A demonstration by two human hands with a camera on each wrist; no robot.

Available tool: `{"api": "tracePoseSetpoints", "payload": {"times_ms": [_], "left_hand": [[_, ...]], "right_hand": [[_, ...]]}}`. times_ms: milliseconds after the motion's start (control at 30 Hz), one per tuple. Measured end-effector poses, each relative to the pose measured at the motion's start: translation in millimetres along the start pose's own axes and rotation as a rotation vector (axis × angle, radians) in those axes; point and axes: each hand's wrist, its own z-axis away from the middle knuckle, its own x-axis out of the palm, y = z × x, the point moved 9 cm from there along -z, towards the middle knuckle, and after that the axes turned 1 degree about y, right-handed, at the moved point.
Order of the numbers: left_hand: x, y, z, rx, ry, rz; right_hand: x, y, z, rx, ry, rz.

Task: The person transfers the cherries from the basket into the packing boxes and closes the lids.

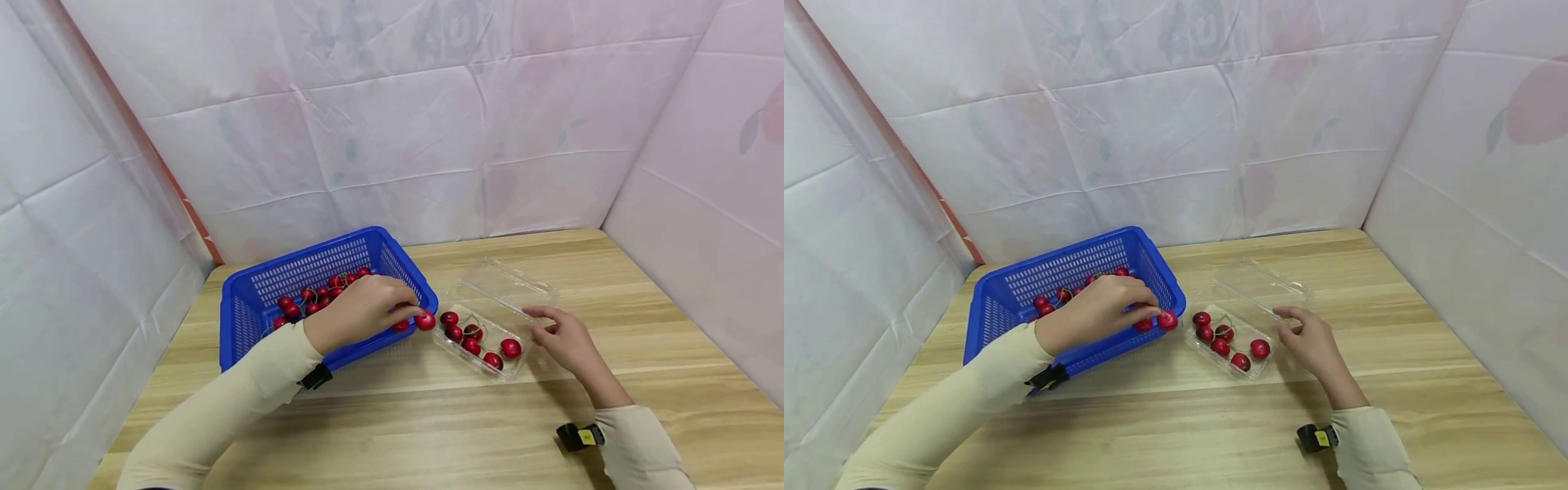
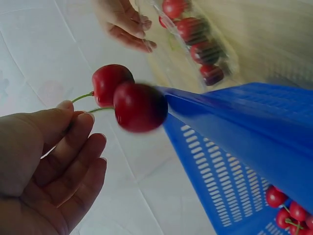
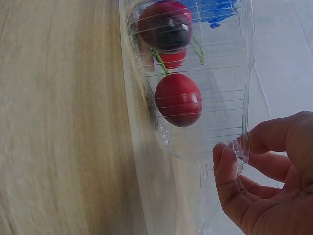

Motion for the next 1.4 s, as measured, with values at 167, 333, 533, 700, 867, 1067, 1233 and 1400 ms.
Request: {"api": "tracePoseSetpoints", "payload": {"times_ms": [167, 333, 533, 700, 867, 1067, 1233, 1400], "left_hand": [[-0.2, 8.3, -7.1, 0.023, 0.016, 0.029], [7.1, 16.1, -16.2, 0.040, 0.003, 0.055], [14.3, 26.6, -26.9, 0.085, 0.006, 0.044], [23.1, 31.2, -35.6, 0.083, -0.003, 0.065], [32.6, 35.5, -45.2, 0.098, -0.006, 0.071], [42.0, 35.1, -55.4, 0.063, -0.032, 0.098], [51.4, 36.4, -63.2, 0.049, -0.034, 0.119], [63.9, 36.9, -70.7, 0.040, -0.041, 0.099]], "right_hand": [[0, 0, -1, -0.001, -0.001, 0.000], [0, 0, -2, -0.003, -0.006, 0.003], [0, 0, -3, -0.001, -0.006, 0.002], [0, -1, -3, 0.000, -0.008, 0.003], [-1, 0, -1, 0.001, -0.007, 0.006], [0, 1, -1, 0.002, -0.010, 0.002], [1, 2, -1, 0.003, -0.009, 0.002], [0, 1, -1, -0.008, 0.003, 0.002]]}}
